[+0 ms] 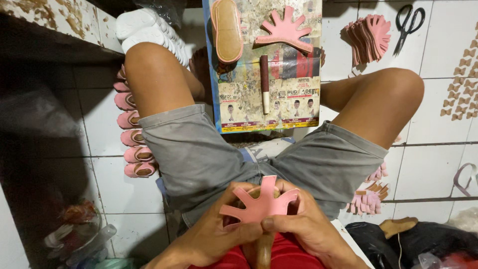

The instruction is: The person sits on the floor assembling pink sandals. They fit a pink upper with straps over a wooden shoe last, tap and press the straps with a cylindrical wooden tool, and work the upper down around the last, handling sandal uppers, soles, and lasts one at a time.

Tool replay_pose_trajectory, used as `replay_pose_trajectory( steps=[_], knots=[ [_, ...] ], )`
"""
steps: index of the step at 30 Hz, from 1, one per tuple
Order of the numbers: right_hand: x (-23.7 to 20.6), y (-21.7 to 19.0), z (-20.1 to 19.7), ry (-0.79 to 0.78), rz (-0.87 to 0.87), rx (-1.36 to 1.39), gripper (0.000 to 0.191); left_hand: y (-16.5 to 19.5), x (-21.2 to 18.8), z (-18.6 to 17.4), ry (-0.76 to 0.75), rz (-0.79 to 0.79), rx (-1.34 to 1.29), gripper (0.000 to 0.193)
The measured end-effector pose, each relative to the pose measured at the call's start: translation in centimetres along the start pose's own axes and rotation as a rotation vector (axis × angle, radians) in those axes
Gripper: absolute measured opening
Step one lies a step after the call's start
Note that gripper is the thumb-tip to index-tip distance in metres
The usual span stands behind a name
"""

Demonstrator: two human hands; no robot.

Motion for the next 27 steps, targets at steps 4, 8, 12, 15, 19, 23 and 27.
replay_pose_trajectory(
  steps=[4, 8, 12, 15, 19, 23, 27],
  knots=[
    [0.0, 0.6, -0.3, -0.006, -0.059, 0.057, 0.052, 0.2, 0.2, 0.1, 0.002, 0.058, -0.020, 0.060],
    [0.1, 0.4, -0.1, -0.032, -0.044, 0.048, 0.060, -0.5, 0.2, -0.1, 0.038, -0.001, -0.065, 0.062],
    [0.2, -0.4, 1.2, -0.104, 0.013, 0.049, 0.068, -0.7, 0.1, 0.0, 0.032, -0.033, -0.106, 0.064],
    [0.3, -1.3, 2.3, -0.141, 0.013, 0.051, 0.068, -0.6, 0.0, 0.2, 0.026, -0.033, -0.109, 0.065],
    [0.2, -1.6, 2.6, -0.152, -0.003, 0.037, 0.069, -0.5, -0.1, 0.3, 0.026, -0.015, -0.123, 0.065],
    [0.2, -1.0, 2.1, -0.131, -0.010, 0.005, 0.068, -0.1, 0.0, 0.1, 0.022, 0.037, -0.119, 0.059],
    [0.3, -0.4, 1.1, -0.085, -0.014, -0.008, 0.068, 0.7, 0.1, 0.0, -0.012, 0.115, -0.087, 0.053]
  ],
)
Point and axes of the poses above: each hand's wrist, its own x-axis towards the middle knuckle, its own z-axis out of the palm, y = z × x, the point moved 10 cm from there along x, towards the middle knuckle, and after that the axes turned 9 degrees about -y, right-handed, at the moved point
